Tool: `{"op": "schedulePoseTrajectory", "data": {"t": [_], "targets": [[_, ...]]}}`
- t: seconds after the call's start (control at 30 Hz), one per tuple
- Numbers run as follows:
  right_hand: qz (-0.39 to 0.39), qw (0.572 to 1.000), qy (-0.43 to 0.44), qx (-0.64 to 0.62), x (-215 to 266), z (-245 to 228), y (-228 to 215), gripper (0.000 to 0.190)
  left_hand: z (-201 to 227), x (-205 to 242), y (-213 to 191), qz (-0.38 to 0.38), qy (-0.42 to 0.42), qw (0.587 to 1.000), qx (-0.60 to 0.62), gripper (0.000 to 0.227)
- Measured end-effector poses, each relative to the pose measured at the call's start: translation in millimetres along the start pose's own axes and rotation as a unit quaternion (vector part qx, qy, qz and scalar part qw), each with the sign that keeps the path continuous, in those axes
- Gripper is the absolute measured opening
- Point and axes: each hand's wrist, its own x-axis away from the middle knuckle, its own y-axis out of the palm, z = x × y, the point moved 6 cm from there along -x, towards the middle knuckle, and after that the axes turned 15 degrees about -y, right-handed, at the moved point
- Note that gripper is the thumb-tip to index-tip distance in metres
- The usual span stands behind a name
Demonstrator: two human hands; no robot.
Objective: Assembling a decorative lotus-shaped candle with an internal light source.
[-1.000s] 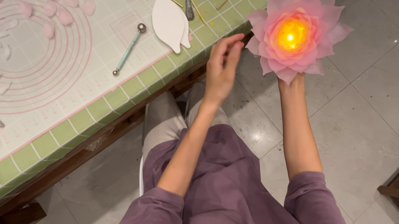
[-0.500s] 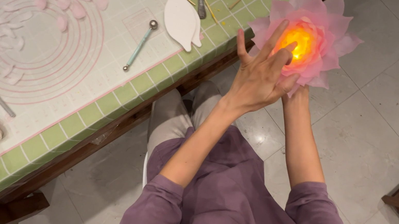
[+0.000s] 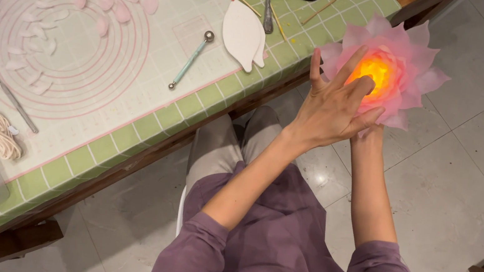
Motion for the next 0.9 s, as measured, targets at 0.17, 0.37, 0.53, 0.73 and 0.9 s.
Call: {"op": "schedulePoseTrajectory", "data": {"t": [0.17,0.37,0.53,0.73,0.9], "targets": [[0.035,0.998,0.025,-0.037,10,13,-26,0.049,-1,0,1,-0.028,-0.002,1.0,0.009,0.044],[0.042,0.999,-0.01,-0.002,22,-7,-34,0.05,7,7,-23,0.008,0.0,0.999,0.045,0.051],[0.061,0.998,-0.008,-0.011,24,-12,-28,0.051,14,3,-25,-0.004,-0.003,1.0,0.016,0.056],[0.074,0.997,0.0,-0.027,25,-14,-17,0.052,18,2,-17,0.002,0.025,0.999,-0.037,0.057],[0.074,0.996,0.008,-0.044,22,-14,-3,0.053,18,1,-19,0.011,0.025,0.999,-0.036,0.056]]}}
